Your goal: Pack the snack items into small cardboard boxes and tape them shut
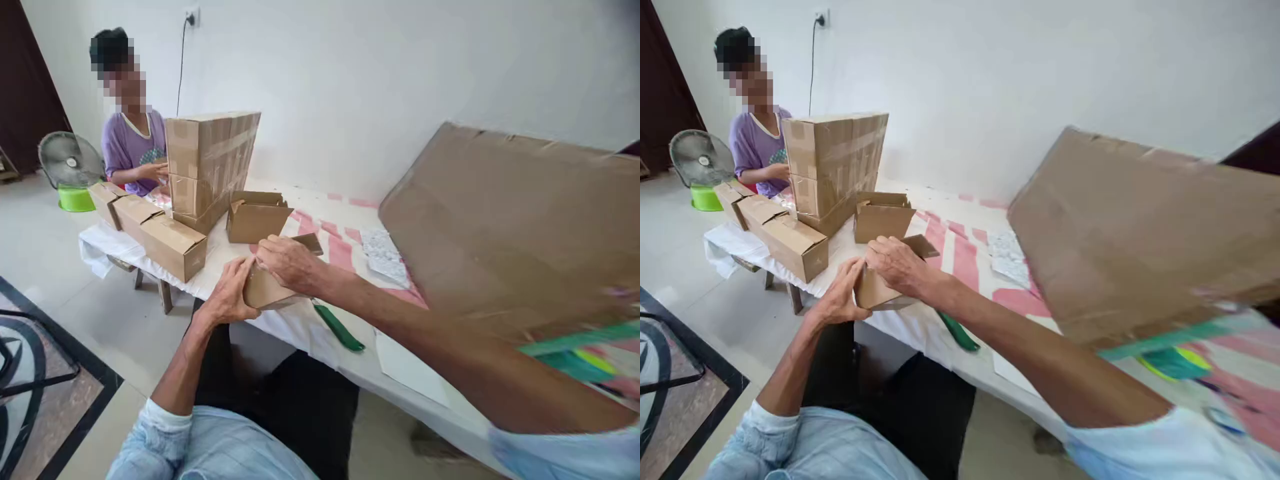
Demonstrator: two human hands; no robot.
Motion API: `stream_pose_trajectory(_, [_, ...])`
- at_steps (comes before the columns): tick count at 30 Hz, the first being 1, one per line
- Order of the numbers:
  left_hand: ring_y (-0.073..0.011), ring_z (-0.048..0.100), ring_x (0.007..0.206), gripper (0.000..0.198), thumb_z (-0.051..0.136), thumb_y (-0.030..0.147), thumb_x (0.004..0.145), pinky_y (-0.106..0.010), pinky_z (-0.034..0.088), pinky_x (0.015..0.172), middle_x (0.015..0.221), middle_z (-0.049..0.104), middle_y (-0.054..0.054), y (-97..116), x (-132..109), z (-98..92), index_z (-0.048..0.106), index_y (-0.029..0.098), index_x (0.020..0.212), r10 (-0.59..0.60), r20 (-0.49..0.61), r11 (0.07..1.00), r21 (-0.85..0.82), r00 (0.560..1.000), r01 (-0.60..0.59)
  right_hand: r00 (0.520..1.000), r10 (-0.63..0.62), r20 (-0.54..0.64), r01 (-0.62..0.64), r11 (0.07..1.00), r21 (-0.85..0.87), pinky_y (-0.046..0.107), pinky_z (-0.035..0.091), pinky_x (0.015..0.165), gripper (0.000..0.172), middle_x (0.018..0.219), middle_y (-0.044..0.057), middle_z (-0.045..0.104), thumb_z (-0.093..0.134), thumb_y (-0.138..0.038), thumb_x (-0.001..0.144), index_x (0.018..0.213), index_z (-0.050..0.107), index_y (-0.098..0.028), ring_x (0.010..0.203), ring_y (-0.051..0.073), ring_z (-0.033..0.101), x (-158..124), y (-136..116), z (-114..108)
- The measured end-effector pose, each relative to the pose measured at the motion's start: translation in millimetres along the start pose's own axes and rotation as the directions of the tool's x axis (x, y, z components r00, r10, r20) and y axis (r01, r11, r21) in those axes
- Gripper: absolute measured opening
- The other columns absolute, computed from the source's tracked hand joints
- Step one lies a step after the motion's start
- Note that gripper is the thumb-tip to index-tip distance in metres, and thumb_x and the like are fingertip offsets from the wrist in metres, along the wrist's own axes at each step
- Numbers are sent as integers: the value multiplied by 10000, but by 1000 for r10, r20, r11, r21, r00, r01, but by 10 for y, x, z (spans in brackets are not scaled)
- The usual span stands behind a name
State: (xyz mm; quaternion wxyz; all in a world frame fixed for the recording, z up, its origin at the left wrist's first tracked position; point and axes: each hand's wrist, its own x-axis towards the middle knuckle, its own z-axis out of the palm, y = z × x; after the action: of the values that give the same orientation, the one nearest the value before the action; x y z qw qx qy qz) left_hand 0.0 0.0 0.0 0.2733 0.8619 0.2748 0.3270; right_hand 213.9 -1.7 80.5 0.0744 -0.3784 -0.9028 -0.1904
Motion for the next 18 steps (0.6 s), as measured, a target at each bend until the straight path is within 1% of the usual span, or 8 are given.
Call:
stream_pose_trajectory(3, [-434, 338, 1553, 1278, 889, 186, 605, -609, 358, 1309, 1645, 366, -195, 6, -6, -2, 245, 213, 1709, 15, -2, 1000, -3, 1000, -15, 998, 40, -43, -35, 995, 96, 391, 412, 790, 231, 888, 117, 642, 461, -139, 1041, 870, 601, -207, 829, 266, 529, 13, 21, -45])
stream_pose_trajectory(6, [-437, 351, 1552, 1290, 887, 179, 614, -630, 360, 1304, 1640, 381, -172, 0, -22, -14, 228, 270, 1719, 35, -11, 999, -8, 999, -35, 986, 138, -98, -104, 951, 290, 387, 440, 815, 212, 893, 95, 647, 476, -187, 1045, 860, 573, -225, 853, 255, 562, 29, 41, -148])
stream_pose_trajectory(9, [-433, 348, 1564, 1295, 883, 168, 629, -621, 369, 1304, 1662, 369, -173, -43, -55, -30, 209, 277, 1729, 32, -19, 999, -19, 999, -32, 952, 277, -131, -176, 845, 504, 362, 454, 788, 175, 879, 59, 653, 513, -217, 1023, 857, 564, -233, 846, 225, 593, 12, 49, -312])
stream_pose_trajectory(11, [-425, 336, 1586, 1291, 875, 151, 637, -603, 361, 1315, 1682, 349, -187, -118, -87, -41, 199, 255, 1731, 21, -28, 999, -31, 999, -22, 912, 383, -150, -215, 755, 620, 339, 462, 752, 167, 857, 36, 652, 542, -259, 1018, 855, 572, -233, 806, 201, 593, -54, 50, -433])
stream_pose_trajectory(13, [-420, 324, 1608, 1278, 871, 142, 647, -595, 330, 1335, 1700, 332, -203, -241, -122, -56, 198, 232, 1730, 12, -41, 999, -46, 999, -14, 848, 498, -181, -243, 668, 703, 321, 470, 718, 178, 827, 19, 640, 577, -311, 1015, 857, 586, -229, 763, 183, 582, -189, 64, -534])
stream_pose_trajectory(14, [-422, 323, 1614, 1270, 873, 146, 653, -597, 315, 1342, 1705, 331, -208, -319, -139, -64, 203, 226, 1728, 7, -51, 998, -56, 999, -10, 805, 557, -205, -253, 635, 729, 316, 473, 707, 186, 812, 12, 630, 593, -333, 1014, 861, 593, -228, 744, 176, 576, -288, 83, -568])
stream_pose_trajectory(16, [-428, 332, 1616, 1255, 894, 192, 665, -598, 313, 1342, 1709, 342, -209, -496, -167, -78, 221, 232, 1724, -12, -75, 996, -84, 997, 6, 698, 662, -273, -276, 601, 750, 313, 480, 699, 191, 789, 0, 609, 613, -359, 1013, 874, 605, -227, 716, 168, 567, -561, 152, -580])
stream_pose_trajectory(18, [-425, 365, 1601, 1246, 921, 291, 673, -580, 377, 1310, 1706, 360, -196, -676, -183, -83, 244, 262, 1719, -58, -109, 991, -130, 992, 43, 578, 742, -340, -330, 593, 734, 313, 485, 700, 179, 779, -9, 595, 621, -361, 1007, 882, 605, -233, 698, 163, 560, -936, 262, -497])
